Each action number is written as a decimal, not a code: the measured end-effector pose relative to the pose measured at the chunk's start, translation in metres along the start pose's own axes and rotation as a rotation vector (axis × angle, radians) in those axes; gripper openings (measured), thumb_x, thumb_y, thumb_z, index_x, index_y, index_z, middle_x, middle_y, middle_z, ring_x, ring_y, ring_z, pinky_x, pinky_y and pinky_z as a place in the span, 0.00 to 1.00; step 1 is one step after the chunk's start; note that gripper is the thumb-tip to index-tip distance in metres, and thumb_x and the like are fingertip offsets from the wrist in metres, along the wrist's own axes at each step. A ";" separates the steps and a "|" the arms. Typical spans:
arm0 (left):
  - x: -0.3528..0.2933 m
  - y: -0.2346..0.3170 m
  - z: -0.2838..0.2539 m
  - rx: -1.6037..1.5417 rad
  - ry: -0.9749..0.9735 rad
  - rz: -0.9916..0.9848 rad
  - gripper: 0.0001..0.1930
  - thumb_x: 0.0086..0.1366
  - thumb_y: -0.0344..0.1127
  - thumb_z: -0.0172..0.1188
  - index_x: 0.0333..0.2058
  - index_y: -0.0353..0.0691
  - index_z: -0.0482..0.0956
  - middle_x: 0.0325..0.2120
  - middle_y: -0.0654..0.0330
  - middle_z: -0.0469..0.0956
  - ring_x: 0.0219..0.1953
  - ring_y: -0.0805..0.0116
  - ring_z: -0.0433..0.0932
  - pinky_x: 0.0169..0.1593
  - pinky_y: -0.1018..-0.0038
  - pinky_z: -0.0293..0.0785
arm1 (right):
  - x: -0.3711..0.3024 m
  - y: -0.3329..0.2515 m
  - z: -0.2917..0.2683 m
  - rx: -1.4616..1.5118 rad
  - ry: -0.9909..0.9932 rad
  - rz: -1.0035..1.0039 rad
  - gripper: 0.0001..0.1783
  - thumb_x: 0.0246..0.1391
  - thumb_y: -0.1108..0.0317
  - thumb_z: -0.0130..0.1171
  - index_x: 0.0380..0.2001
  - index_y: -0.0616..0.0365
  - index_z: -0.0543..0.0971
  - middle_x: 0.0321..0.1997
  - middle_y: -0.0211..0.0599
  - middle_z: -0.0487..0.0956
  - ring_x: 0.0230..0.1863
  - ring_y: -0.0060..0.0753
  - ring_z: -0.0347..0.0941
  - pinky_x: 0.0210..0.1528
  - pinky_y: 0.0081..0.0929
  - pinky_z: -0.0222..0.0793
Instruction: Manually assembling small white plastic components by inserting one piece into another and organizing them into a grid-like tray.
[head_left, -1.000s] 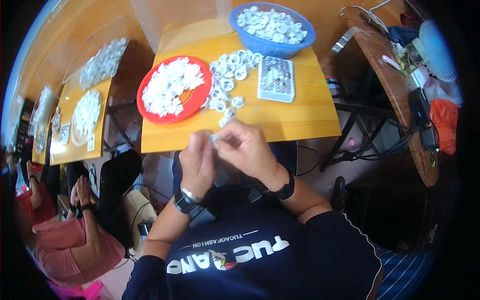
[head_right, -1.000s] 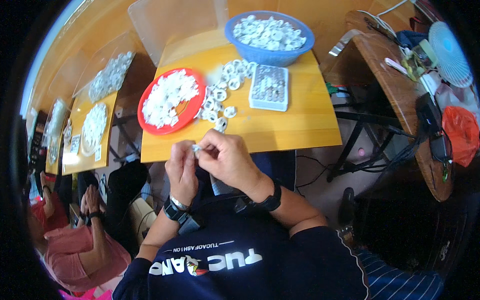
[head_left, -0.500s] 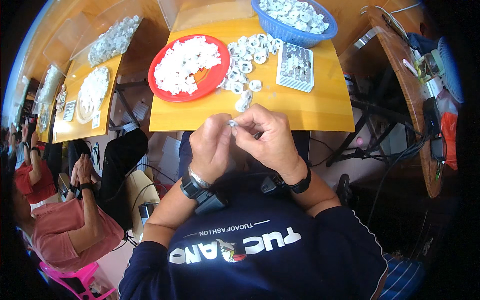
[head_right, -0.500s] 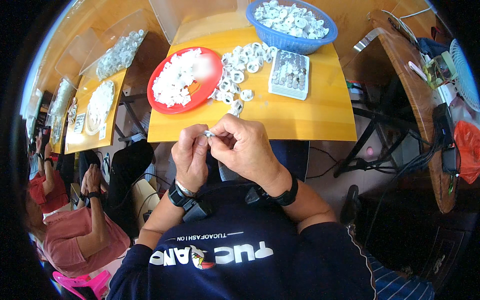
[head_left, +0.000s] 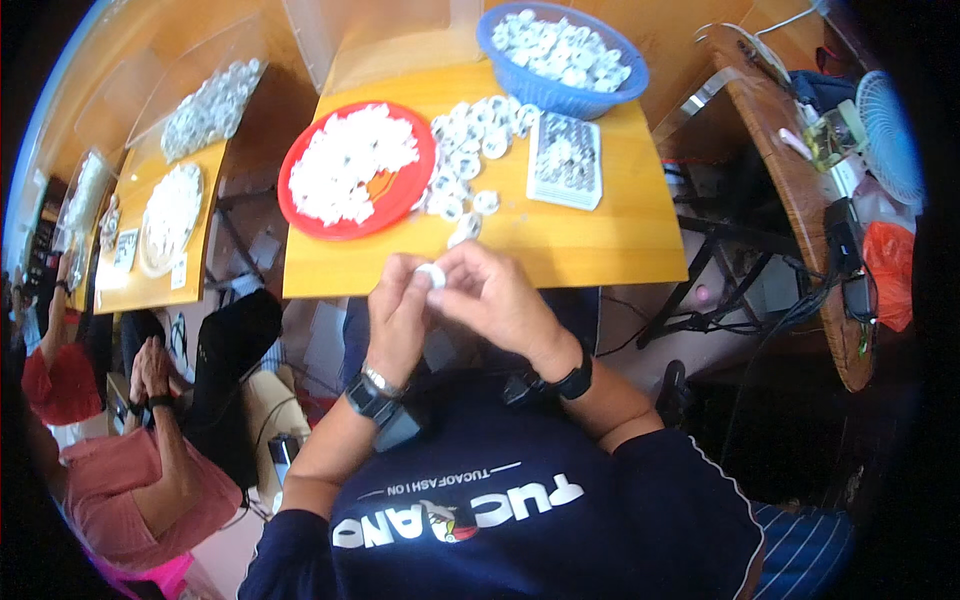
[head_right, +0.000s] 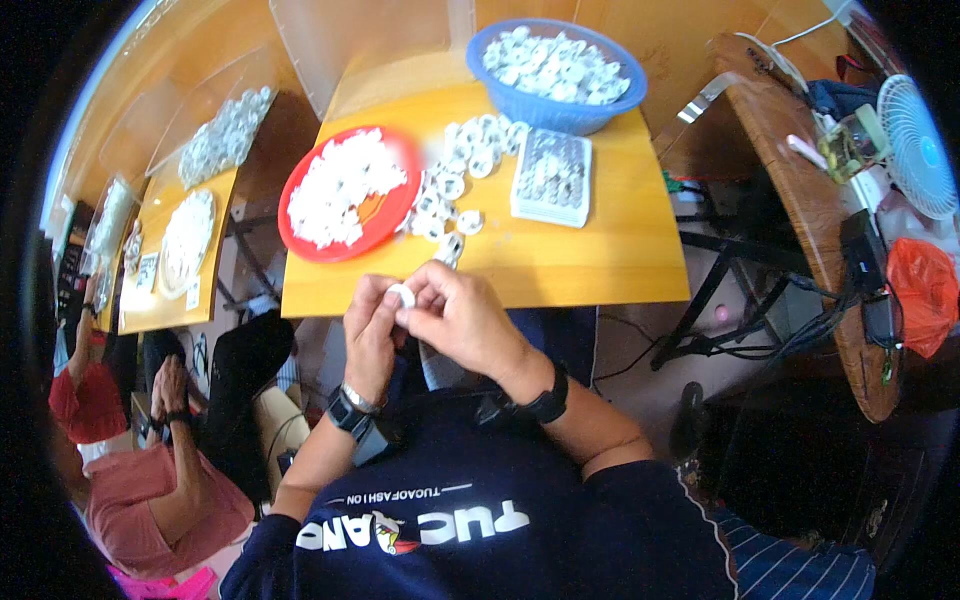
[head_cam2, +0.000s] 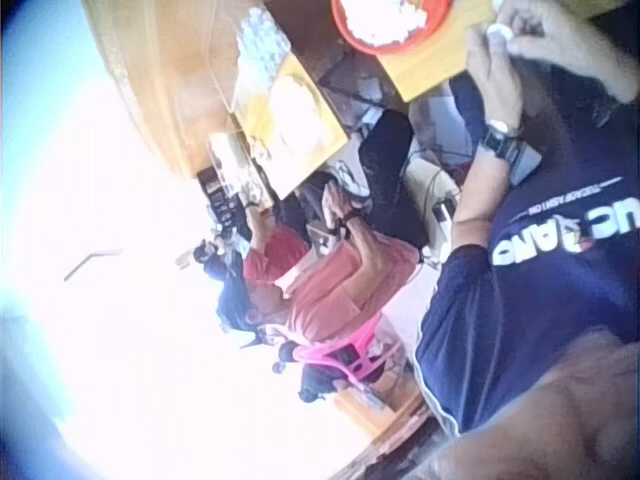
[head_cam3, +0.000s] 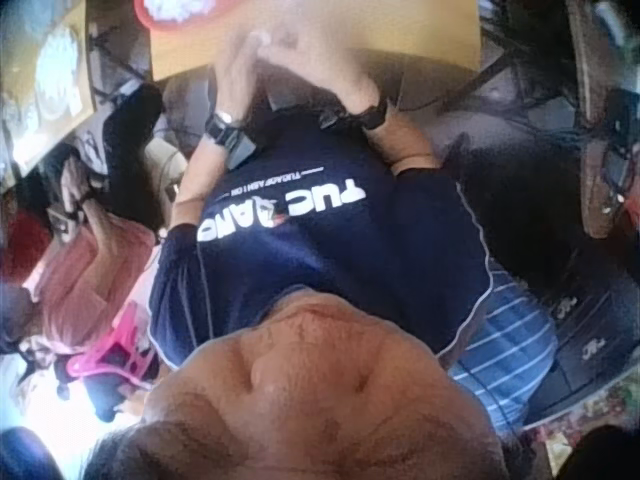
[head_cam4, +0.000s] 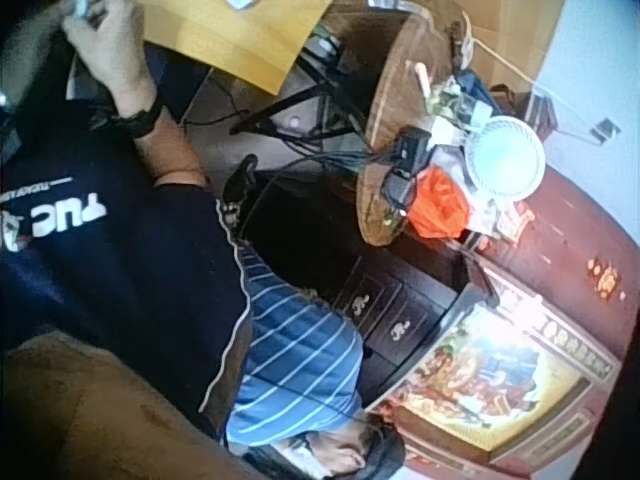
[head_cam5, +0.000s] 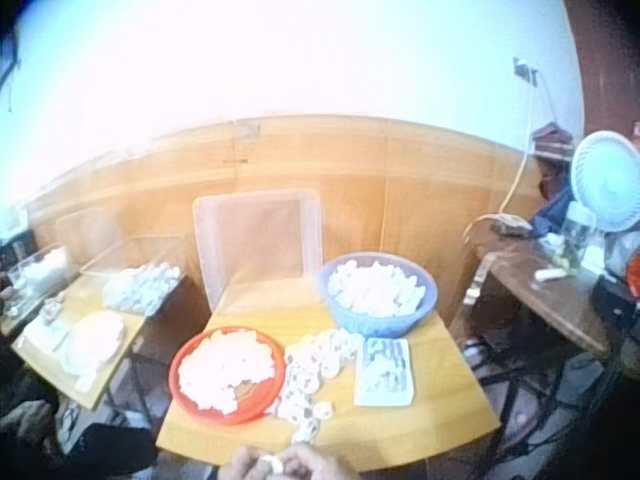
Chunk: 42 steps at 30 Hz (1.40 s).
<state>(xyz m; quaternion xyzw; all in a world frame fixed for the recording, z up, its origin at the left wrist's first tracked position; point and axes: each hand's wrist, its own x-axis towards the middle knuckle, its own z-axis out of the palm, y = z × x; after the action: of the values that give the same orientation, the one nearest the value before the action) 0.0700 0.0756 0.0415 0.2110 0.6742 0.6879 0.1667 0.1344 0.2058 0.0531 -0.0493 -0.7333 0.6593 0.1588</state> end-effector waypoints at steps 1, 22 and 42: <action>0.001 0.000 0.000 -0.010 -0.006 0.009 0.07 0.68 0.36 0.49 0.35 0.40 0.71 0.22 0.71 0.68 0.21 0.85 0.62 0.23 0.86 0.57 | 0.000 -0.003 0.000 -0.085 0.013 -0.013 0.09 0.49 0.72 0.64 0.31 0.61 0.73 0.19 0.33 0.77 0.22 0.21 0.75 0.23 0.24 0.68; 0.007 0.003 0.001 0.130 -0.178 0.146 0.07 0.67 0.29 0.48 0.40 0.34 0.72 0.23 0.57 0.78 0.23 0.73 0.76 0.26 0.77 0.70 | 0.000 -0.017 -0.026 -0.072 -0.055 0.004 0.08 0.53 0.74 0.61 0.35 0.63 0.75 0.24 0.31 0.77 0.26 0.18 0.72 0.30 0.21 0.68; 0.050 0.013 0.018 -0.102 0.143 0.311 0.13 0.69 0.35 0.47 0.49 0.37 0.68 0.23 0.65 0.70 0.24 0.79 0.66 0.27 0.82 0.63 | 0.085 -0.058 -0.092 -0.159 0.141 -0.110 0.08 0.53 0.72 0.60 0.36 0.61 0.76 0.21 0.23 0.74 0.25 0.12 0.68 0.27 0.18 0.65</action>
<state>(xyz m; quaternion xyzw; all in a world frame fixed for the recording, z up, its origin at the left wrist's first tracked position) 0.0374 0.1162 0.0575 0.2545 0.6078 0.7519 0.0204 0.0892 0.3102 0.1320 -0.0676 -0.7717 0.5844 0.2415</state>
